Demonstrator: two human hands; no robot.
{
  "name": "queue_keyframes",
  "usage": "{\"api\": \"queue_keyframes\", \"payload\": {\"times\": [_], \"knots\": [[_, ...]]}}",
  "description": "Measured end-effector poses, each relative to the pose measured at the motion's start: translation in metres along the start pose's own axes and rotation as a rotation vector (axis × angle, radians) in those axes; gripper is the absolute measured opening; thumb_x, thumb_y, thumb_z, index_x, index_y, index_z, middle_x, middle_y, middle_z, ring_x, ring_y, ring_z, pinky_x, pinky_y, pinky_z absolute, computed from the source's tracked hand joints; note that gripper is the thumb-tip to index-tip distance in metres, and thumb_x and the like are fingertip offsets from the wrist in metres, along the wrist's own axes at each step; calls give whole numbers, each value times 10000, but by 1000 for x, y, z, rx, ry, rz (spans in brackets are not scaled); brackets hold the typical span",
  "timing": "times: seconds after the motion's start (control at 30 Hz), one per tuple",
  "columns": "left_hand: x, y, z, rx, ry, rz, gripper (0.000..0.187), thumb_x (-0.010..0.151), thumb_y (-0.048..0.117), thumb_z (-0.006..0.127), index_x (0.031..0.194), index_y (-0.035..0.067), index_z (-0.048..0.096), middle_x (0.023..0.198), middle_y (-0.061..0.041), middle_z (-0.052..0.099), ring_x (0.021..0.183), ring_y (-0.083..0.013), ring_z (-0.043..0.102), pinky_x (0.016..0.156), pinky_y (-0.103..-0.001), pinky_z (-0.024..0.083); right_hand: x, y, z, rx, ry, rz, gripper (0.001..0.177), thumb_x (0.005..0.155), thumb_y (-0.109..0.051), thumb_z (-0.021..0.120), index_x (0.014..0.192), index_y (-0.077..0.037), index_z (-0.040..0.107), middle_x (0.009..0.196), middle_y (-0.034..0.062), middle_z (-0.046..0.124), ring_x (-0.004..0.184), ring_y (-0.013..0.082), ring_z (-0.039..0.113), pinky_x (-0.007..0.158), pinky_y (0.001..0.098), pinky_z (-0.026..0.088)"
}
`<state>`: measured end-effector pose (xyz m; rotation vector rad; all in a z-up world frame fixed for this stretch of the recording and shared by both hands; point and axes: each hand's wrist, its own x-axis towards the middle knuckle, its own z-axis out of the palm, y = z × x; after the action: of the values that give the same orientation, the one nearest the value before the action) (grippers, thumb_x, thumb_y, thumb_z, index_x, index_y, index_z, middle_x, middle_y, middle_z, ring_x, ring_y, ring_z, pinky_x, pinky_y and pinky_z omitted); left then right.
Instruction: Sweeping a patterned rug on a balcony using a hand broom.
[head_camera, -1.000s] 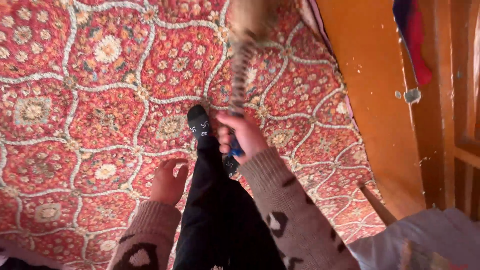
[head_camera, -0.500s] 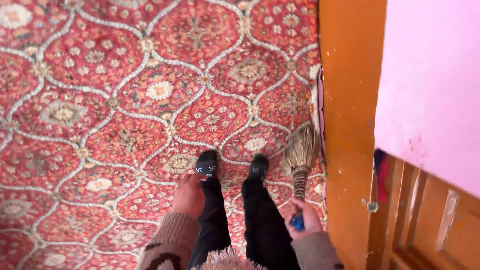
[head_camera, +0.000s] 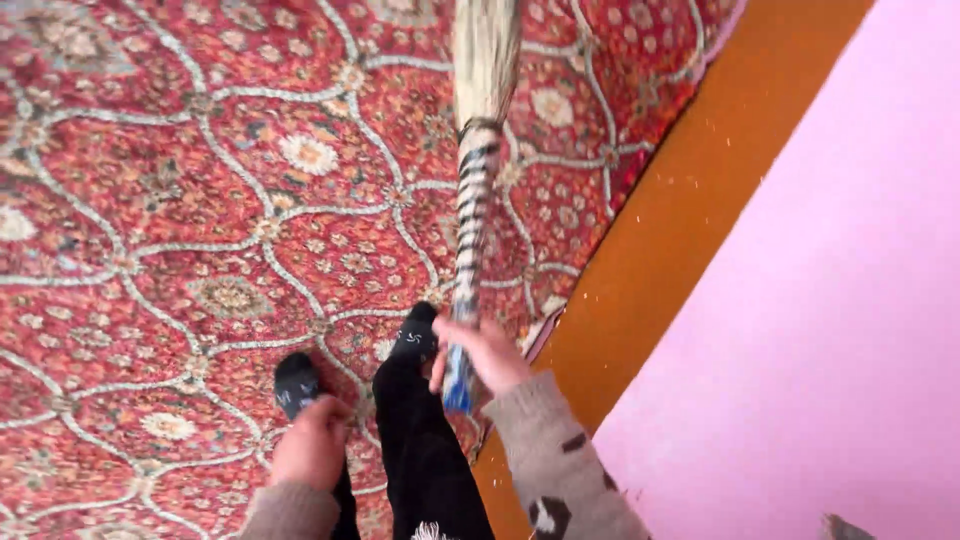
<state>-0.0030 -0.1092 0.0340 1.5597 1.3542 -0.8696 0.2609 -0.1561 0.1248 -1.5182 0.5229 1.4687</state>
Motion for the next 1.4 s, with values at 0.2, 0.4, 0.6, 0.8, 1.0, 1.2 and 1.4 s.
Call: {"api": "queue_keyframes", "payload": {"times": [0.2,0.4,0.6,0.8,1.0,1.2,1.4], "knots": [[-34,-52,54,-315,-68,-175,200,760,257,588,881,294,742,1049,4,688,976,-242,659,889,-379,475,-20,101,59,-491,-369,349,322,815,-129,581,536,32,578,497,172,572,587,281,686,498,317,524],[-87,-205,91,-518,104,-529,196,765,228,549,873,224,712,954,-98,704,915,-324,663,834,-435,499,-45,247,96,-1352,-423,628,320,799,-264,574,1111,-206,541,956,-22,584,798,93,535,719,242,406],[-145,-333,113,-637,-49,-858,116,931,208,520,954,165,625,908,-59,700,803,-258,668,671,-424,537,-9,280,142,-1445,-210,537,179,734,-27,671,881,-58,575,642,114,569,371,161,532,244,298,419],[-166,-347,124,-826,-7,-854,114,890,114,503,892,102,616,906,-87,677,820,-240,657,759,-396,562,-39,289,231,-420,18,4,261,787,69,511,866,-118,347,616,80,407,409,168,400,349,328,343],[-156,-325,110,-974,-119,-824,31,896,144,566,880,141,539,1161,-80,486,736,-232,634,740,-388,556,-83,354,203,-385,-174,472,177,859,9,592,930,-105,477,574,30,461,353,99,409,275,249,349],[-153,-328,116,-1003,5,-648,110,861,233,585,926,175,519,1096,-59,480,777,-303,628,723,-438,502,-40,381,234,-1162,-222,702,138,839,25,643,881,-18,519,629,62,470,402,113,446,296,241,380],[-163,-353,119,-1066,-10,-644,221,899,259,519,1078,136,561,1170,-76,492,901,-258,628,804,-433,527,-32,350,265,-482,-42,144,176,863,-27,573,888,-101,415,607,2,446,405,67,383,312,219,331]]}}
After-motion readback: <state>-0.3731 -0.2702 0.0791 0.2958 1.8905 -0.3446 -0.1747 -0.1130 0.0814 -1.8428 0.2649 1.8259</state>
